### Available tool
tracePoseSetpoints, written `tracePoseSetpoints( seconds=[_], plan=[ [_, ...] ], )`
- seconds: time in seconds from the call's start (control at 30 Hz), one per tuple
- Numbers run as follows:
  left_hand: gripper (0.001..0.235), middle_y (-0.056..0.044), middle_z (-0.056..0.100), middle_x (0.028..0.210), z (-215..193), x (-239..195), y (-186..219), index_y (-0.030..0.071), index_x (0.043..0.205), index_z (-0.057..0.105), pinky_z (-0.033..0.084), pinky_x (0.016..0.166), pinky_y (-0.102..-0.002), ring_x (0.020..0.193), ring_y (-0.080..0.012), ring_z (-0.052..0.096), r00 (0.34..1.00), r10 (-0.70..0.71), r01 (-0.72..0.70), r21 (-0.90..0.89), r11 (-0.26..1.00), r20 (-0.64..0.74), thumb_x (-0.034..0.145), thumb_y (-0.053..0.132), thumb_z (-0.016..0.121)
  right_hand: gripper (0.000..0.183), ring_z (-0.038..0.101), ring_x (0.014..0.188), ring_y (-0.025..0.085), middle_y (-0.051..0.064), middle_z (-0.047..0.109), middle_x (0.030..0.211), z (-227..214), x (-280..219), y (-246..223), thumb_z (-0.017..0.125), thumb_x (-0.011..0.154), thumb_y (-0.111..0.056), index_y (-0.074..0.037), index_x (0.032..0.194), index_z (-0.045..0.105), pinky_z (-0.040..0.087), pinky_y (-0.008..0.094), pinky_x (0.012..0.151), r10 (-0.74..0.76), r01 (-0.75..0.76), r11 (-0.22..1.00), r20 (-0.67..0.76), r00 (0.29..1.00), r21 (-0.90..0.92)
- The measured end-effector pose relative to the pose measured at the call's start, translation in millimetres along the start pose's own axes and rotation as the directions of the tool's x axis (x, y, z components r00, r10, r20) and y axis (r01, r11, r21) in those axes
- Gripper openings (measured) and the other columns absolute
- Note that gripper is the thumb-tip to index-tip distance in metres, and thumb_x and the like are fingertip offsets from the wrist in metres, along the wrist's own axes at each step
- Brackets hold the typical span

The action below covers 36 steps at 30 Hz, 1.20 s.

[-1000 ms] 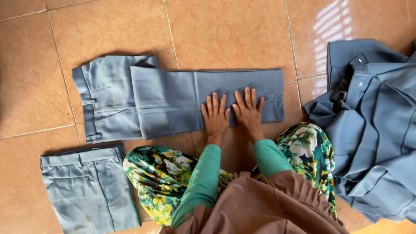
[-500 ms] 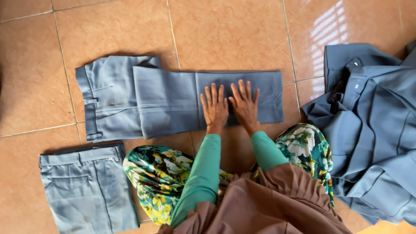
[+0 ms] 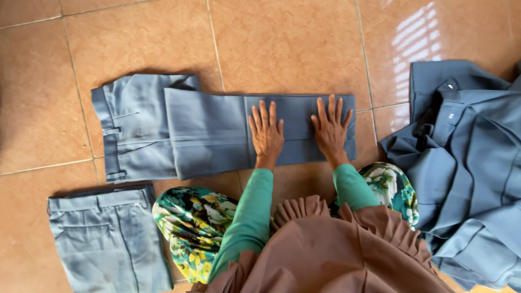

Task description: The person sits on a tiled floor and folds several pairs of gray trousers by hand. They smooth each pair, fold the legs together, and then fold the garment into a compact rectangle, placing each finished pair aside.

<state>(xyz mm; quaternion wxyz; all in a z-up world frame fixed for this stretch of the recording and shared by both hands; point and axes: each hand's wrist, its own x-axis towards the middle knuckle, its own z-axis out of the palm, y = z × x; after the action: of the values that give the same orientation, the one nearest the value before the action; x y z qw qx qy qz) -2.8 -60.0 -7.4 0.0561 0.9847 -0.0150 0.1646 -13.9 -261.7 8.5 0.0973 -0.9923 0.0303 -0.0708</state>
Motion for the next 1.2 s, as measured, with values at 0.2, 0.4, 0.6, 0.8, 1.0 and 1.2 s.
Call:
tracePoseSetpoints(
  seconds=[0.2,0.4,0.6,0.8,1.0,1.2],
  plan=[
    [0.062,-0.017,0.035,0.163,-23.9,-42.4,-26.4,0.022,0.161,0.033,0.029,0.12,-0.058,0.15,-0.0416,0.033,0.994,-0.112,0.112,0.008,0.994,-0.01,0.105,0.049,0.04,0.049,0.032,0.152,0.034,0.012,0.039,0.165,19.4,-24.4,15.1,0.049,0.11,-0.046,-0.028,0.156,0.053,0.021,0.064,0.117,-0.124,0.111,0.99,-0.165,0.978,-0.087],
    [0.064,-0.024,0.031,0.163,-33.7,-62.4,-49.2,0.012,0.16,0.034,0.03,0.12,-0.058,0.15,-0.0456,0.031,0.981,-0.17,0.182,-0.14,0.973,0.094,0.105,0.041,0.049,0.06,0.058,0.129,0.043,0.006,0.04,0.162,10.3,-35.8,59.5,0.065,0.105,-0.029,-0.029,0.159,0.039,0.046,0.058,0.101,0.508,-0.49,0.852,-0.064,0.859,0.183],
    [0.059,-0.024,0.035,0.161,-27.2,-67.6,-44.3,0.007,0.158,0.035,0.036,0.118,-0.053,0.148,-0.0423,0.036,0.98,-0.178,0.198,-0.313,0.929,0.092,0.107,0.033,0.047,0.076,0.053,0.123,0.042,0.015,0.058,0.138,24.1,-41.9,95.7,0.086,0.089,-0.041,-0.011,0.147,0.048,0.043,0.059,0.094,0.604,-0.639,0.736,0.211,0.769,0.221],
    [0.052,-0.021,0.048,0.152,-10.8,-63.7,-41.7,0.007,0.15,0.048,0.042,0.112,-0.05,0.143,-0.0376,0.046,0.983,-0.14,0.172,-0.327,0.929,0.12,0.107,0.037,0.046,0.068,0.065,0.109,0.046,0.024,0.067,0.117,0.9,-32.6,95.3,0.09,0.086,-0.043,-0.001,0.132,0.062,0.053,0.059,0.079,0.466,-0.595,0.676,0.373,0.802,0.436],
    [0.055,-0.025,0.051,0.148,-5.2,-64.5,-10.7,0.003,0.15,0.047,0.042,0.114,-0.046,0.141,-0.0391,0.047,0.952,-0.19,0.28,-0.426,0.86,0.241,0.108,0.038,0.044,0.059,0.063,0.115,0.036,0.017,0.065,0.123,-69.5,-29.1,88.0,0.088,0.089,-0.019,-0.012,0.141,0.06,0.051,0.055,0.093,0.416,-0.592,0.04,0.526,0.742,0.805],
    [0.058,-0.035,0.051,0.14,9.7,-67.2,51.9,-0.01,0.145,0.044,0.034,0.115,-0.051,0.131,-0.0504,0.047,0.932,-0.185,0.355,-0.681,0.641,0.312,0.108,0.034,0.039,0.035,0.073,0.075,0.016,0.001,0.074,0.097,-200.7,-27.1,51.5,0.077,0.087,-0.025,-0.013,0.119,0.068,0.063,0.029,0.062,0.367,-0.5,-0.33,0.596,0.714,0.801]
  ],
)
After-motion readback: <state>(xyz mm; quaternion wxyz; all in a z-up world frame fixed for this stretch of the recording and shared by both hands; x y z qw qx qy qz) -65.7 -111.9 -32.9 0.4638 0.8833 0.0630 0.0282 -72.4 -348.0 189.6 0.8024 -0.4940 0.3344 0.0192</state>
